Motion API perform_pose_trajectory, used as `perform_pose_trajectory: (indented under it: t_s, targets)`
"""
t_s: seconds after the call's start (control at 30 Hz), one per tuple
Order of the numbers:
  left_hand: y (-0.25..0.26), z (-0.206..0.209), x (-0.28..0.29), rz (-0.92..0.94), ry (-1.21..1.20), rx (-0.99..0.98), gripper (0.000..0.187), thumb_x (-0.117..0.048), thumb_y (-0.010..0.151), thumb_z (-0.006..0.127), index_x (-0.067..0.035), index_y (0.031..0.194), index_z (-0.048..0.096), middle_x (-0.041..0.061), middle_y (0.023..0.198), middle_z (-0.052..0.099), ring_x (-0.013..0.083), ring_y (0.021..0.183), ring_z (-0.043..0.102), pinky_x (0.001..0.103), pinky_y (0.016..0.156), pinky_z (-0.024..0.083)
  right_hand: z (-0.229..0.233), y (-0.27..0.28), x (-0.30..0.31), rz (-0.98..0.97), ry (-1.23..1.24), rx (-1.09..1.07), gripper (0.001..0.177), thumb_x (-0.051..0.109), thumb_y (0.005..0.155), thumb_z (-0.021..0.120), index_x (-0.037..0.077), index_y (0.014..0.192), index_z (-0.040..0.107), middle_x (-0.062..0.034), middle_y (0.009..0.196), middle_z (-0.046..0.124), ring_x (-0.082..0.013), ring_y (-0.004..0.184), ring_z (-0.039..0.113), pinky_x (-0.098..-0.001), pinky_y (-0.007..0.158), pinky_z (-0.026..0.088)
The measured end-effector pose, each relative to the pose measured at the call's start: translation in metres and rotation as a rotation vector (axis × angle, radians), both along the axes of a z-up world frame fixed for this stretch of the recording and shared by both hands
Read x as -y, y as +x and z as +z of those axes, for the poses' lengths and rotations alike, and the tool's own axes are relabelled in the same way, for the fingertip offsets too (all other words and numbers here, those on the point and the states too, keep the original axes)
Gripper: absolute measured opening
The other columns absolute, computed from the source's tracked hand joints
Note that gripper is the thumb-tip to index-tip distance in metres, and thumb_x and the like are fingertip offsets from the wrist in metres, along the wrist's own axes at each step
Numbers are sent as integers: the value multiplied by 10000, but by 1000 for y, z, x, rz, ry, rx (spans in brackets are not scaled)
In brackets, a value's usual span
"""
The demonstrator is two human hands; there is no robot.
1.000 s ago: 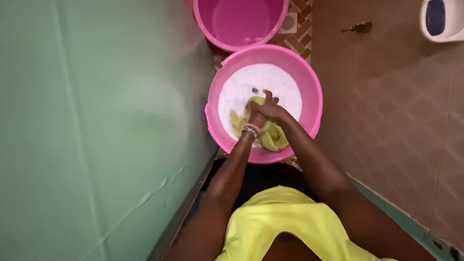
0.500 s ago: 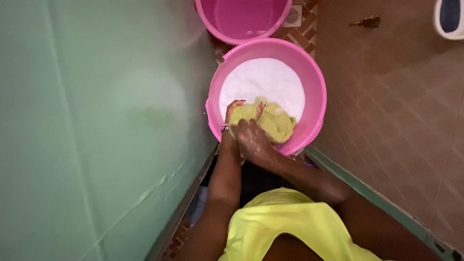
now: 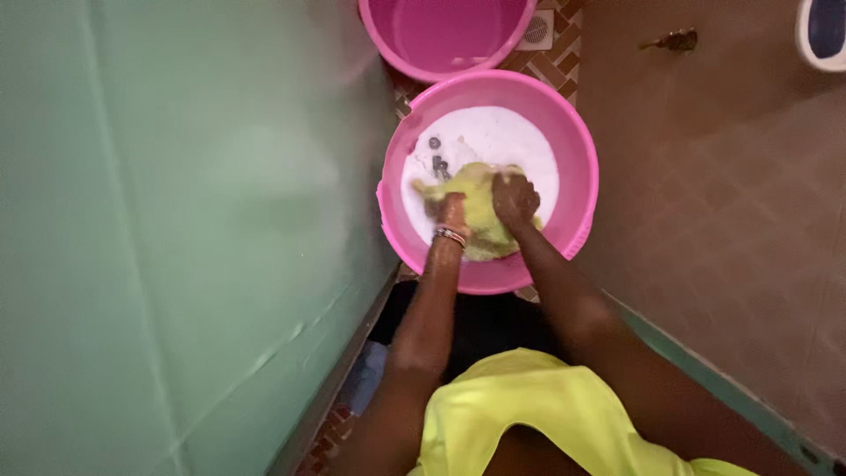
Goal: The person washes a yellow cloth by hand in a pink basin filled with soapy water. They scrub and wring the cloth repeatedly, then turn it inside out to clean the inner side before continuing to agitate it in the water.
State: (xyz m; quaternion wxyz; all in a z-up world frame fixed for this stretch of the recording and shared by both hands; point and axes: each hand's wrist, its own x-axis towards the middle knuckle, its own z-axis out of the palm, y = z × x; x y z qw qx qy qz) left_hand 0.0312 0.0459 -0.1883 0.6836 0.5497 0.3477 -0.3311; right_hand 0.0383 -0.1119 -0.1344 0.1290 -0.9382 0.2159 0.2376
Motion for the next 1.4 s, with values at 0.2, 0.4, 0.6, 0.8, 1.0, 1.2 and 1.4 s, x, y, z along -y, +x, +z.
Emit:
perform_pose_trajectory:
  t_s: [0.2, 0.4, 0.6, 0.8, 1.0, 1.2, 1.4]
  targets:
    - [-51, -12, 32, -291, 193, 264, 775, -395, 916, 597, 31, 1522, 368, 274, 1326, 540, 318, 1093, 580, 443, 842, 529, -28, -33, 9, -292, 919, -203, 793, 493, 1018, 610, -19, 1485, 224, -300, 1382, 313, -423, 1273, 383, -536, 1093, 385]
    - [-101, -3, 41, -537, 255, 490, 744, -358, 911, 611, 21, 1513, 393, 255, 1285, 562, 293, 1031, 590, 415, 792, 537, 0, -11, 6, -163, 702, -204, 918, 219, 907, 738, 125, 1593, 136, -320, 1562, 158, -443, 1361, 326, -519, 1074, 359]
    - [-50, 1, -19, -212, 174, 164, 715, -320, 905, 626, 11, 1504, 417, 237, 1244, 584, 269, 970, 601, 388, 741, 545, 47, -59, -61, 291, 493, 70, 808, 33, 907, 671, 216, 1630, 359, -345, 1506, 347, -479, 1164, 573, -519, 856, 549]
    - [-28, -12, -43, -54, 2, -25, 688, -283, 900, 640, 0, 1495, 442, 218, 1202, 606, 244, 908, 611, 360, 690, 553, 121, -104, -77, 445, 647, 461, 652, 122, 746, 789, 112, 1373, 610, -281, 1244, 553, -452, 1015, 631, -532, 767, 579]
    - [-67, -12, -14, 125, 82, -57, 664, -245, 894, 654, -10, 1486, 466, 200, 1161, 629, 219, 847, 621, 333, 639, 562, 68, -70, -68, 318, 300, 342, 473, 564, 913, 655, 113, 1026, 743, -219, 1155, 681, -317, 846, 683, -490, 615, 557]
    - [-68, 7, -3, 45, 368, 187, 642, -208, 888, 668, -20, 1477, 491, 181, 1120, 651, 194, 786, 632, 305, 588, 570, -17, -35, -17, 45, 189, 21, 672, 641, 1087, 432, 37, 1014, 717, -189, 927, 725, -254, 754, 580, -493, 735, 536]
    - [-109, -7, 33, -469, 642, 832, 624, -170, 883, 683, -30, 1468, 516, 163, 1078, 673, 169, 724, 642, 277, 537, 578, -18, -27, -13, -420, 884, 5, 956, 246, 796, 826, -41, 1470, 211, -270, 1298, 545, -337, 953, 712, -471, 888, 602]
